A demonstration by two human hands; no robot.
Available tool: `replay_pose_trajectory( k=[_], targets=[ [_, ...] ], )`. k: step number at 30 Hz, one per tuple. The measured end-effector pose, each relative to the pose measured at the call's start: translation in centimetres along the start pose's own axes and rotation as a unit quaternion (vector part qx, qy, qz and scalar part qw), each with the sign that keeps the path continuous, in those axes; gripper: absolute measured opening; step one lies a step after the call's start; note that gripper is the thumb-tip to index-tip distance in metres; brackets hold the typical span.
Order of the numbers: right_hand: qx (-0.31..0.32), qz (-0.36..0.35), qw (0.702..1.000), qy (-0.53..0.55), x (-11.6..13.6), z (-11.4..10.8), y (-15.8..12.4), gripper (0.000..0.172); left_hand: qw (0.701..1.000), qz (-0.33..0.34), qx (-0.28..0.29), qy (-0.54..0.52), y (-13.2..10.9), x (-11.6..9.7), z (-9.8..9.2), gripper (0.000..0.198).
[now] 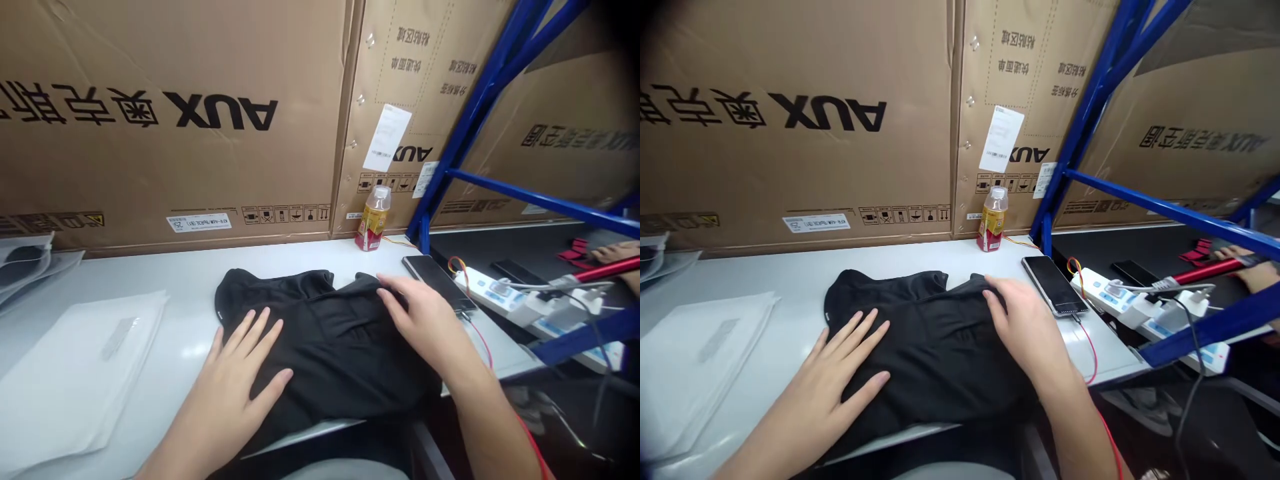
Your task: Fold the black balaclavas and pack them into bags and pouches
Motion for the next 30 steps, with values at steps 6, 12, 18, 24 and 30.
replay_pose_trajectory(
  k=[6,12,18,24,30],
  targets=[
    [-0.011,-0.028,0.999,-0.033,-0.6,1.5,3.2,0.026,1.000,0.006,-0.009,-0.002,0.0,-0.1,-0.2,0.071],
    [0.019,-0.097,0.993,0.058,1.8,-0.8,-0.1,0.029,1.000,-0.002,0.013,-0.009,0.0,-0.1,-0.1,0.069],
    [0.226,-0.172,0.947,0.153,5.3,0.4,-4.2,0.019,1.000,-0.006,0.016,-0.010,0.0,0.0,-0.1,0.068],
    [0.151,-0.060,0.972,0.169,2.6,-0.2,-2.2,0.023,1.000,0.010,0.012,-0.013,0.0,-0.2,-0.3,0.067],
    [0.105,-0.049,0.993,0.012,2.7,1.0,-4.2,0.029,1.000,-0.001,0.016,-0.020,-0.2,-0.2,-0.4,0.064]
  ],
)
Point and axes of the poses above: each hand's wrist, its own y-axis towards the middle knuckle, its own z-axis out of the palm, x = y × z, the point moved 10 cm from there along y, towards the middle knuckle, and after that the axes turned 1 degree about -y, right-handed, at the moved point
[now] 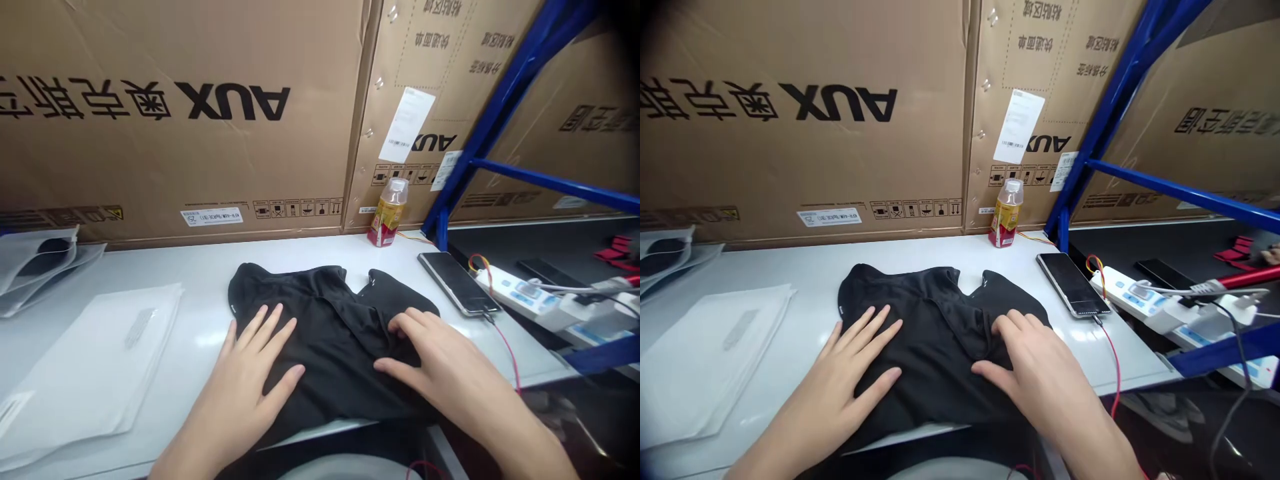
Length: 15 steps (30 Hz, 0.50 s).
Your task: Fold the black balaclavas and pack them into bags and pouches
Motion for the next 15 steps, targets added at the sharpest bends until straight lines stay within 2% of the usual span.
replay_pose_trajectory(
  k=[3,6,8,10,12,13,15],
  targets=[
    [-0.026,0.005,1.000,0.013,0.4,0.2,-0.5,0.013,1.000,-0.002,-0.001,-0.003,0.0,-0.1,0.0,0.064],
    [-0.023,-0.019,0.999,0.041,0.8,-0.1,-0.5,0.019,1.000,0.000,0.000,-0.003,-0.1,-0.1,0.1,0.063],
    [0.015,-0.037,0.998,0.046,1.0,-0.1,-0.6,0.024,1.000,0.002,0.000,-0.004,-0.3,0.0,0.1,0.063],
    [0.073,-0.055,0.994,0.062,1.3,-0.1,-0.7,0.022,1.000,0.008,0.003,-0.008,-0.4,0.0,-0.3,0.061],
    [0.113,-0.071,0.987,0.093,1.9,-0.9,-0.6,0.016,1.000,0.015,0.006,-0.011,0.0,0.0,-1.4,0.054],
    [0.110,-0.078,0.985,0.107,2.3,-1.7,-0.2,0.021,1.000,0.017,0.001,-0.010,0.5,0.1,-2.2,0.050],
    [0.054,-0.080,0.988,0.119,3.0,-4.0,1.6,0.039,1.000,0.015,-0.019,0.003,2.1,0.7,-4.4,0.046]
  ],
)
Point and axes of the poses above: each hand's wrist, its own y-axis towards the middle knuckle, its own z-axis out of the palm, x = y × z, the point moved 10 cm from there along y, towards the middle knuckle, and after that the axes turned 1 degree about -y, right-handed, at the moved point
